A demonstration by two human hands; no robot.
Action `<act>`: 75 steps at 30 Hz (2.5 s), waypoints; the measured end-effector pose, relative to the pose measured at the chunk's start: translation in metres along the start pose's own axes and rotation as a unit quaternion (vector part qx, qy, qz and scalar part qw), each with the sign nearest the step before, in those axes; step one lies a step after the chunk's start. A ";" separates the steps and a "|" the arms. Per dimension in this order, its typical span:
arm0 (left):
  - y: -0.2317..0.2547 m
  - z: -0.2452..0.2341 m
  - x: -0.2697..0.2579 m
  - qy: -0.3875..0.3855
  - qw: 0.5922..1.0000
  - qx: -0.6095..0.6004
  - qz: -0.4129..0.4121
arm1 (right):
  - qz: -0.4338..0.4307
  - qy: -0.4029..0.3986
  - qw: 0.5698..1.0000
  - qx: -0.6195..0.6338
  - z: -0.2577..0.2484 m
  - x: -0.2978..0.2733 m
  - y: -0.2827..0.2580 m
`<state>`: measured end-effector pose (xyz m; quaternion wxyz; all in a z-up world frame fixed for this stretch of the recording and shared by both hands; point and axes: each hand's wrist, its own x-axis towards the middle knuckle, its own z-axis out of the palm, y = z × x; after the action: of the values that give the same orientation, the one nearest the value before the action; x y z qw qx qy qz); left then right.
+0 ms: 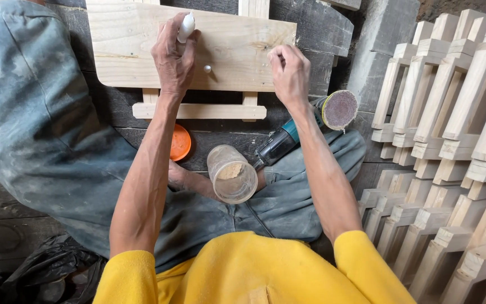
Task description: Applying wood filler from a tube to small holes in a wooden board and smoothing it with fingers.
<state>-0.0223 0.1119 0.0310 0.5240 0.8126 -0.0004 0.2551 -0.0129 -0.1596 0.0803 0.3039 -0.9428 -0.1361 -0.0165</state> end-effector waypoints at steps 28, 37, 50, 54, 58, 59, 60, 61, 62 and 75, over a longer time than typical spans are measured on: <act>-0.010 0.004 -0.008 0.002 1.000 0.027 -0.012 | 0.035 -0.027 0.951 -0.305 0.031 -0.038 -0.016; -0.008 0.003 -0.011 -0.003 0.999 0.027 -0.018 | 0.040 -0.031 0.951 -0.304 0.027 -0.040 -0.029; -0.023 0.010 -0.008 -0.006 1.000 -0.007 -0.010 | 0.062 -0.058 0.947 -0.309 0.031 -0.040 -0.010; -0.013 0.002 -0.011 0.004 0.999 0.044 -0.010 | 0.060 -0.008 0.954 -0.293 0.031 -0.029 -0.024; -0.015 0.006 -0.002 0.008 0.999 0.042 -0.018 | 0.044 -0.030 0.956 -0.289 0.030 -0.040 -0.024; -0.015 0.007 -0.006 0.001 1.000 0.020 -0.015 | 0.049 -0.053 0.954 -0.292 0.033 -0.051 -0.014; -0.014 0.006 -0.005 -0.005 1.000 0.019 -0.016 | 0.055 -0.054 0.954 -0.291 0.032 -0.044 -0.016; -0.012 0.005 -0.004 -0.002 1.000 0.019 -0.015 | 0.062 -0.053 0.953 -0.291 0.031 -0.038 -0.017; -0.009 0.002 -0.008 0.001 1.000 0.020 -0.018 | 0.066 -0.056 0.953 -0.291 0.028 -0.034 -0.019; -0.016 0.007 -0.006 0.011 1.000 -0.021 0.002 | 0.030 -0.017 0.931 -0.363 0.035 -0.024 -0.015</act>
<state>-0.0205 0.1118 0.0123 0.5400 0.7987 -0.0016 0.2655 -0.0416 -0.1338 0.0575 -0.0612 -0.9925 -0.0977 -0.0400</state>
